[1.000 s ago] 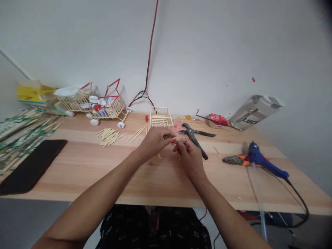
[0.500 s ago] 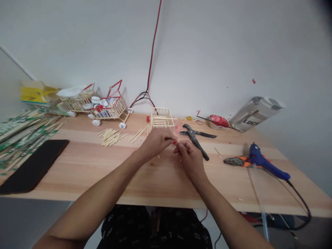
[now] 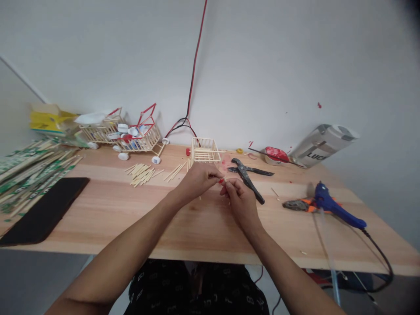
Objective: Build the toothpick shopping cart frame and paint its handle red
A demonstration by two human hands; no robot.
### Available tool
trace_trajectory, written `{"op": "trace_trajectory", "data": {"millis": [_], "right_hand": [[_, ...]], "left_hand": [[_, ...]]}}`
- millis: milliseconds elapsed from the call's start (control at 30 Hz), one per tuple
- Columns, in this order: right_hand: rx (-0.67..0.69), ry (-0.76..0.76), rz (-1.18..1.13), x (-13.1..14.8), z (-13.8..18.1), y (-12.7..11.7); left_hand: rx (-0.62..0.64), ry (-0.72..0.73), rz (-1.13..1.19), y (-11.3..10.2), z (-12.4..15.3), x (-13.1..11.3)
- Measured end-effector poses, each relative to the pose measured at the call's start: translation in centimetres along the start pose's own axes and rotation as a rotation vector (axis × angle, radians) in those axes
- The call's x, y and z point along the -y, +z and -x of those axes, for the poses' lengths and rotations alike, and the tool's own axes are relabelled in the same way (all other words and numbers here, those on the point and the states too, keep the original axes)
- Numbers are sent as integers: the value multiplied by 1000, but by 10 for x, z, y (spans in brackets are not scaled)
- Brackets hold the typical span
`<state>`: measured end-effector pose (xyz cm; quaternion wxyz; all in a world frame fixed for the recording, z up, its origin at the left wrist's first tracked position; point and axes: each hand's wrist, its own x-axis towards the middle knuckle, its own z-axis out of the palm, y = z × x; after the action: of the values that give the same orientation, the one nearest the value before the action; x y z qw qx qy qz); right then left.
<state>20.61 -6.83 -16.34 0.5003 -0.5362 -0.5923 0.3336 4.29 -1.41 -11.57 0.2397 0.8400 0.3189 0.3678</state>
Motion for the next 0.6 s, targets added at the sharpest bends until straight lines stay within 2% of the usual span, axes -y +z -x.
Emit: {"op": "trace_trajectory", "data": {"millis": [600], "right_hand": [[18,-19,35,-4,-1,1]], "left_hand": [[8,-30,102,-2,0,2]]}}
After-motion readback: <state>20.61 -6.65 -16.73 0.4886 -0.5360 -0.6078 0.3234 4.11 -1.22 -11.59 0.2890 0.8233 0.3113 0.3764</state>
